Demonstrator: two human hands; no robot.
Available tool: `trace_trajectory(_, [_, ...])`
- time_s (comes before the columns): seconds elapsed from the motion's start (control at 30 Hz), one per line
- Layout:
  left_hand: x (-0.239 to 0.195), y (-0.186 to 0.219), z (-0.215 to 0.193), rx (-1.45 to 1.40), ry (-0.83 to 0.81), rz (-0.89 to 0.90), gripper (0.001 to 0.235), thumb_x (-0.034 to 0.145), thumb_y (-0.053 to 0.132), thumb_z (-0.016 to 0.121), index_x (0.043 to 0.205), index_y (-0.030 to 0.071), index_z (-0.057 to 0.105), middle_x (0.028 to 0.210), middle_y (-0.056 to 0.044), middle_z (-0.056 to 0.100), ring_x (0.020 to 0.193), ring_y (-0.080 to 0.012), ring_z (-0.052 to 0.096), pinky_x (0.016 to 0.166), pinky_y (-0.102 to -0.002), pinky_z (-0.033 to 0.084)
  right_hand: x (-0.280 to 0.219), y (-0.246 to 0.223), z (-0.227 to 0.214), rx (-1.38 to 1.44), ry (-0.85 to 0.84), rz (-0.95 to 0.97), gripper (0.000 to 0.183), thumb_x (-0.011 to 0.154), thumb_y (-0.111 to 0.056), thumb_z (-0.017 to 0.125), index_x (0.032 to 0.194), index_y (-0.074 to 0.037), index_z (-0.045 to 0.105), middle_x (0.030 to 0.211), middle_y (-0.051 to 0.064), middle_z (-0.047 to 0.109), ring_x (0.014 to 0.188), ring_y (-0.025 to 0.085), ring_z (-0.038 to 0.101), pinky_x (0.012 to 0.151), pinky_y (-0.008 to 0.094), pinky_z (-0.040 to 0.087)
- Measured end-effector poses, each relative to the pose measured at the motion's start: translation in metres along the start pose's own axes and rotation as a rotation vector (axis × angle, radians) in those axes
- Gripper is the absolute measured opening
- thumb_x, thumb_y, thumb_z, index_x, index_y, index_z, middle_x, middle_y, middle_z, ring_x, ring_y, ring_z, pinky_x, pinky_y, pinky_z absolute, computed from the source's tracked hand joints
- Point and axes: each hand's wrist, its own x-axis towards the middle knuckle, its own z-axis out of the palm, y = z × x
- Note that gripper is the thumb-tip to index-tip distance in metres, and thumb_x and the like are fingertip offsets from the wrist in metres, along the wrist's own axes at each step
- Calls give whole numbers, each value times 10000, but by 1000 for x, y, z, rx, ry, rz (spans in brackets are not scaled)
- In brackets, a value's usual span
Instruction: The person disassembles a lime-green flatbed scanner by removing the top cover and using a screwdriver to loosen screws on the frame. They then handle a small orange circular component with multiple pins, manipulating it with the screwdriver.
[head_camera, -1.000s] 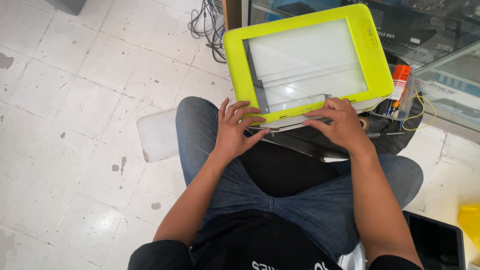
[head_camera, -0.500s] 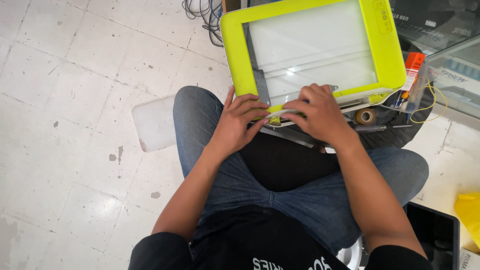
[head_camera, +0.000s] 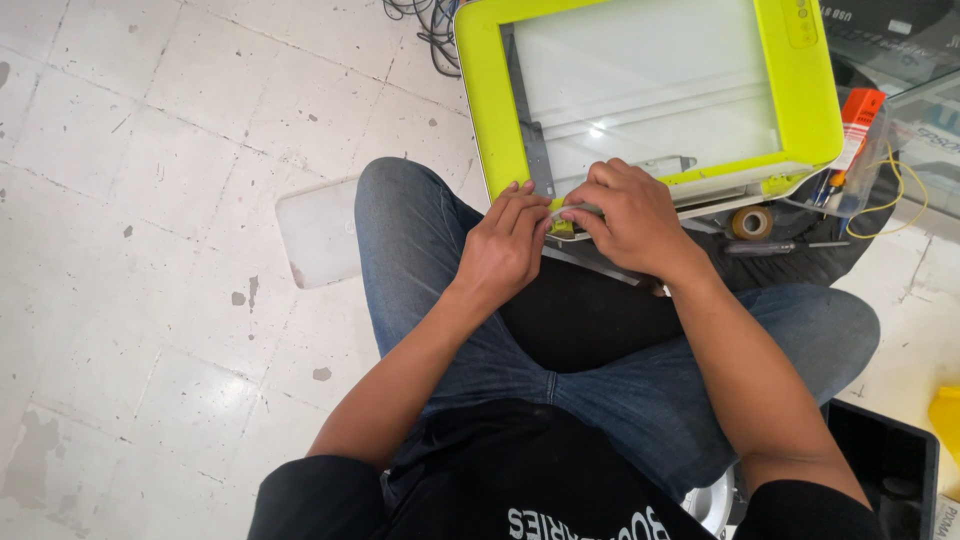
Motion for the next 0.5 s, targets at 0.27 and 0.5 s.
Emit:
trace_trajectory(0.27, [-1,-9,-5,-212,17,26,113,954,57,737,1027,-29,735,1037,-116,729,1143,-334,693,1101,-451,496,-17,0,14,-137,143,-99,88,1020,-225,689,1019,-139,707,837,-10,478,827,247,551,743,408,477])
trace_trajectory(0.5, [15,-17,-32,-397,-99,69,115,940,5,744,1047,-34,761,1047,-158,755,1113,-343,707,1066,-466,526,-11,-3,3,-110,60,-111,56,932,-116,757,966,-93,720,804,34,501,793,288,598,739,422,503])
